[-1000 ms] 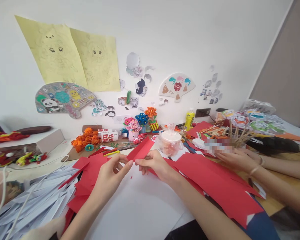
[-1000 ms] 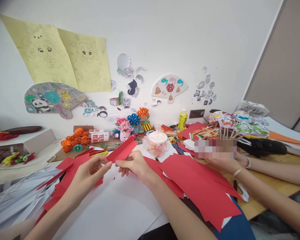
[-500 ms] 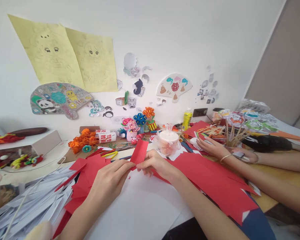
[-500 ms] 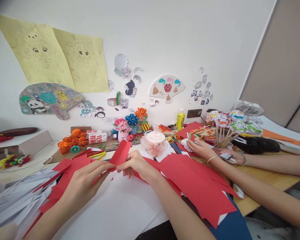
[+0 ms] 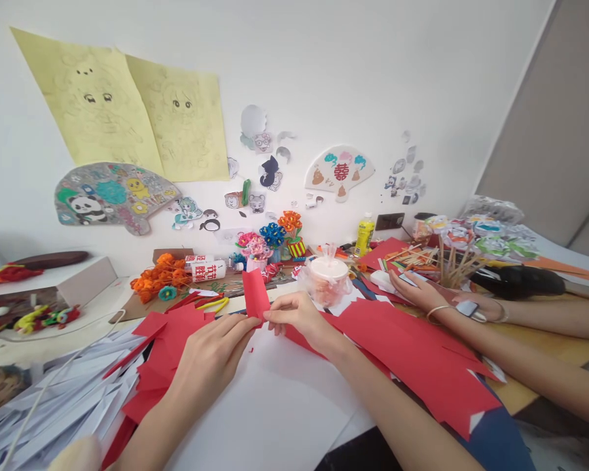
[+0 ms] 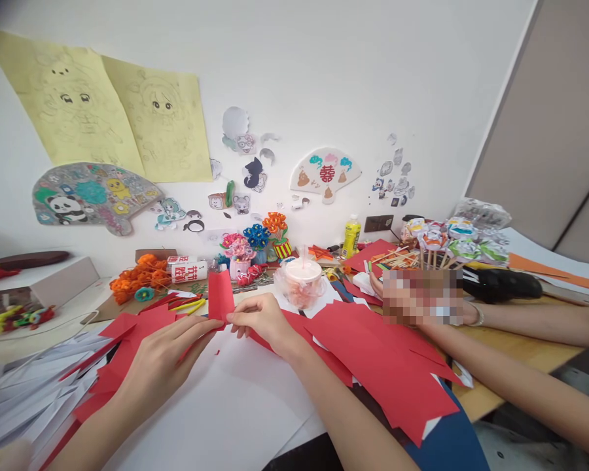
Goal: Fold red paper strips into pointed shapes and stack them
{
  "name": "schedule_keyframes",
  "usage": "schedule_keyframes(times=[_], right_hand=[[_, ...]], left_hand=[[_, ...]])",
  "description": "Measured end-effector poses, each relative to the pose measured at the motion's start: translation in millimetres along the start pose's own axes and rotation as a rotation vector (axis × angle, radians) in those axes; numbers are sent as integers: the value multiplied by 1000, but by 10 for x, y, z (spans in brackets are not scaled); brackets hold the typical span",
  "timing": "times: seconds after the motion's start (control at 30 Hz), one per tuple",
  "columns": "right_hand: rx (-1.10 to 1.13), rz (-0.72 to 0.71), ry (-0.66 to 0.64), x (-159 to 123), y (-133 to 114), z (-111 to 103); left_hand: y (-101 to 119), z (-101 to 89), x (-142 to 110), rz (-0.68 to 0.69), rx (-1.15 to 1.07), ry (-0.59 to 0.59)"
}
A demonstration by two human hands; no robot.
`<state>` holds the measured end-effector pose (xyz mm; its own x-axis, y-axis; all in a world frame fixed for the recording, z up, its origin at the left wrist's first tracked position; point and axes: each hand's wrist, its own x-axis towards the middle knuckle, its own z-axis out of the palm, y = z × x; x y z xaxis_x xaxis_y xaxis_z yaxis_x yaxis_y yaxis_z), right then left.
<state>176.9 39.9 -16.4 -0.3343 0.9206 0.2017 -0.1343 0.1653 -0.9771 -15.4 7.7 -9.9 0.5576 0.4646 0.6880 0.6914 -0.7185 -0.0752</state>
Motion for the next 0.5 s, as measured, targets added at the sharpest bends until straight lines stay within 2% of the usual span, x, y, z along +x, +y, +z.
schedule_keyframes(times=[0.1, 0.2, 0.27, 0.3, 0.37, 0.4, 0.43, 0.47, 0.5], right_hand=[[-8, 8, -32, 35, 52, 33], [-126, 4, -47, 64, 44, 97], [-259, -18, 1, -20, -65, 26], [-321, -24, 65, -118, -150, -82], [-545, 57, 257, -431, -347, -465], [-713, 93, 469, -633, -437, -727], [-886, 131, 751, -848, -509, -1015], [-1035, 191, 973, -1058, -556, -1308], [-1175, 270, 1129, -1247, -578, -1585]], left_hand=[[-9, 9, 7, 1, 6, 3], [-29, 22, -15, 13, 27, 27], [-43, 28, -40, 13, 56, 55], [-50, 31, -51, 14, 72, 65], [-63, 37, -63, 11, 100, 84], [-67, 42, -62, 12, 103, 88], [-71, 49, -56, 12, 103, 99], [-71, 56, -46, 1, 103, 101], [-70, 64, -33, -7, 103, 101]])
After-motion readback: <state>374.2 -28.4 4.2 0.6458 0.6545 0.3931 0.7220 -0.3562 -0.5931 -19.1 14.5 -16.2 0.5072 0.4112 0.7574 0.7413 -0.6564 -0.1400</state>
